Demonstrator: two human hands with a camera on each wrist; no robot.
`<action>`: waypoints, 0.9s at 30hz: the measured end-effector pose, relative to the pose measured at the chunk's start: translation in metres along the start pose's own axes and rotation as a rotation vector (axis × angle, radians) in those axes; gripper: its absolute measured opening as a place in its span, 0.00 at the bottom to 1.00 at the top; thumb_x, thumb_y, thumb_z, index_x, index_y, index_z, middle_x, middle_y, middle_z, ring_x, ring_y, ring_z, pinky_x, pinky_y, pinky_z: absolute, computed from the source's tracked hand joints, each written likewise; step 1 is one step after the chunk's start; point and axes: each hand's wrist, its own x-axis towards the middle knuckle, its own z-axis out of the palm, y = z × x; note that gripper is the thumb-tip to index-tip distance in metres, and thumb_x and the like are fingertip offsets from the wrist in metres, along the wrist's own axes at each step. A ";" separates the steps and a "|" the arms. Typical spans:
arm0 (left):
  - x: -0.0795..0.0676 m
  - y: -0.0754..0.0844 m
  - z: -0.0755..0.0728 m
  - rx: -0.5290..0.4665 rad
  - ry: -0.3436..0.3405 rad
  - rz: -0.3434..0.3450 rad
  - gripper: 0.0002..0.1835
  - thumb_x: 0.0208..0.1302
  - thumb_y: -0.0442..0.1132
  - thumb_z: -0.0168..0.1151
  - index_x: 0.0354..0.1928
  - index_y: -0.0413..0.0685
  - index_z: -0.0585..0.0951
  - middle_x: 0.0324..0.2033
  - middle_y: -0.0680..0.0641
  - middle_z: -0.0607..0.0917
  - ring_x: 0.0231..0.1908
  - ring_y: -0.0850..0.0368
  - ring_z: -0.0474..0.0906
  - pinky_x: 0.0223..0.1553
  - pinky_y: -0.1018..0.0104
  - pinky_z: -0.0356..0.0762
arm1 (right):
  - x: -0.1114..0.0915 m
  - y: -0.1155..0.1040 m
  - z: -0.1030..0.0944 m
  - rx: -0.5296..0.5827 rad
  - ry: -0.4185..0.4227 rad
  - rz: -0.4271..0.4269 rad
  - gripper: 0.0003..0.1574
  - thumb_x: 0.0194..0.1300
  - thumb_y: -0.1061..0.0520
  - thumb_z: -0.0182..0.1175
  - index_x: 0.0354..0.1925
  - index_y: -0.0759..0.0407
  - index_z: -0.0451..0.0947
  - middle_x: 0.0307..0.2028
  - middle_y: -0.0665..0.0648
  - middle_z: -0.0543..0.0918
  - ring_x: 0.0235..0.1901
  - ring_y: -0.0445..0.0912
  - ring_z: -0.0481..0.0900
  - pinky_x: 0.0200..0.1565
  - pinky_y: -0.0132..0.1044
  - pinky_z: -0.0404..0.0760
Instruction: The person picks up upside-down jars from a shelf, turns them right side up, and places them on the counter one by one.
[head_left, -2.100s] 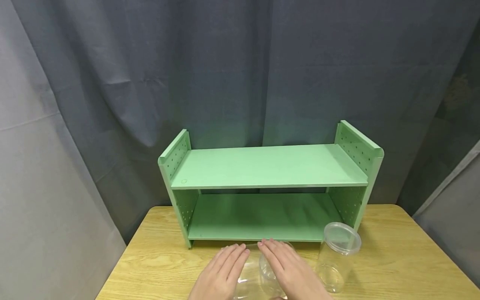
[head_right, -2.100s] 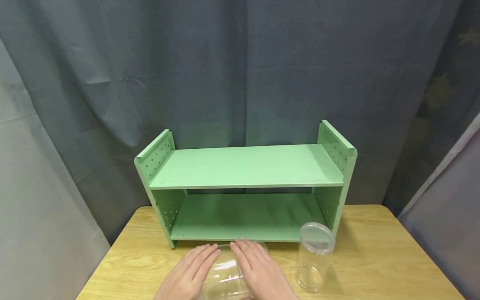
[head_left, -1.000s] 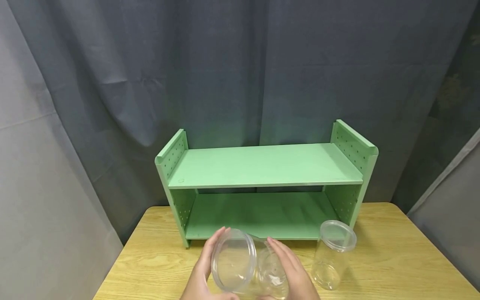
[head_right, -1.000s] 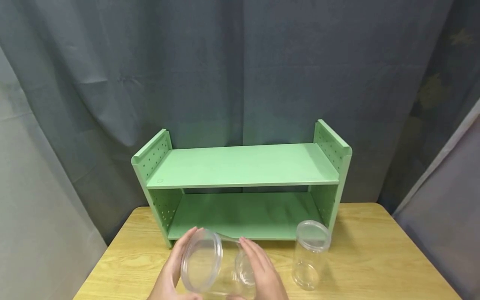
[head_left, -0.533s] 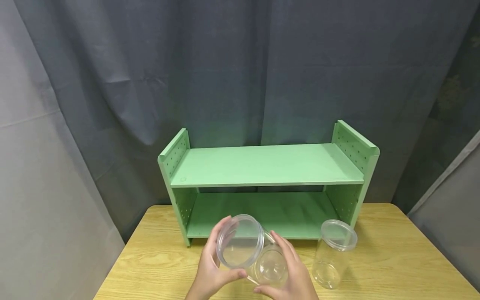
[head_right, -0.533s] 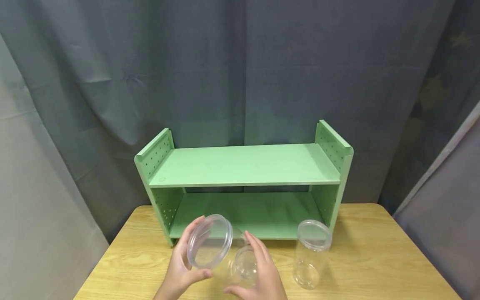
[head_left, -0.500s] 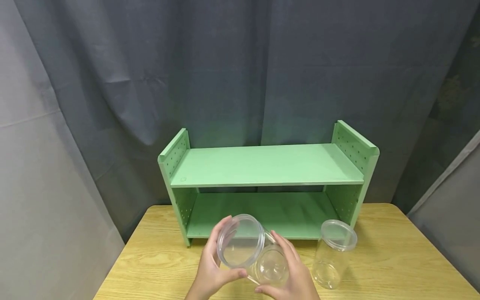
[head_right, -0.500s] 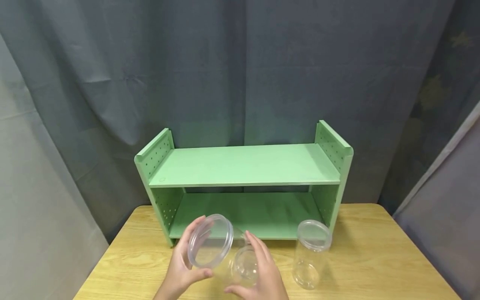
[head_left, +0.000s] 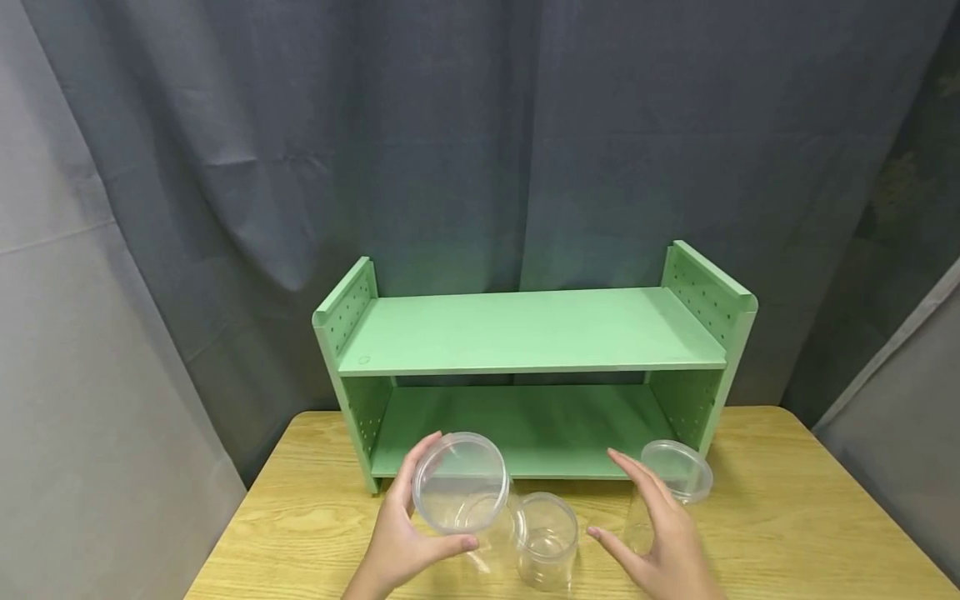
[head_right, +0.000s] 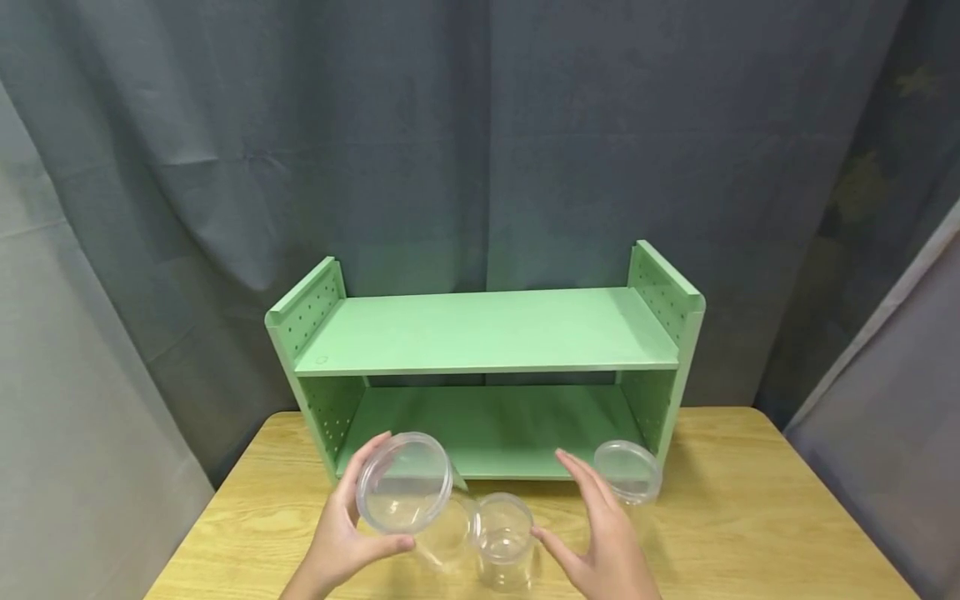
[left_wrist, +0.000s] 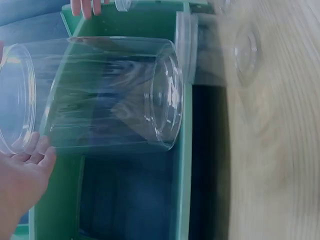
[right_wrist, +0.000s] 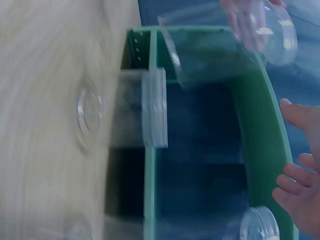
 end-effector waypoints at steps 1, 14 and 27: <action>-0.001 -0.001 -0.002 0.009 0.004 -0.009 0.61 0.33 0.34 0.84 0.73 0.62 0.60 0.67 0.49 0.74 0.58 0.65 0.72 0.61 0.64 0.73 | 0.002 0.001 -0.005 -0.010 0.008 0.002 0.61 0.31 0.66 0.80 0.67 0.61 0.68 0.58 0.66 0.78 0.66 0.21 0.58 0.64 0.08 0.55; -0.004 -0.022 -0.017 0.100 0.052 -0.111 0.61 0.31 0.36 0.85 0.72 0.62 0.62 0.66 0.49 0.75 0.59 0.61 0.75 0.62 0.61 0.72 | 0.035 0.036 -0.058 0.087 0.151 0.116 0.39 0.42 0.79 0.70 0.56 0.73 0.74 0.55 0.34 0.77 0.55 0.21 0.74 0.58 0.12 0.70; -0.007 -0.035 -0.021 0.111 0.085 -0.199 0.61 0.28 0.37 0.86 0.71 0.63 0.64 0.64 0.49 0.76 0.56 0.65 0.75 0.59 0.69 0.72 | 0.056 0.111 -0.089 0.440 0.243 0.597 0.21 0.61 0.69 0.64 0.45 0.44 0.80 0.36 0.31 0.85 0.36 0.23 0.81 0.39 0.11 0.77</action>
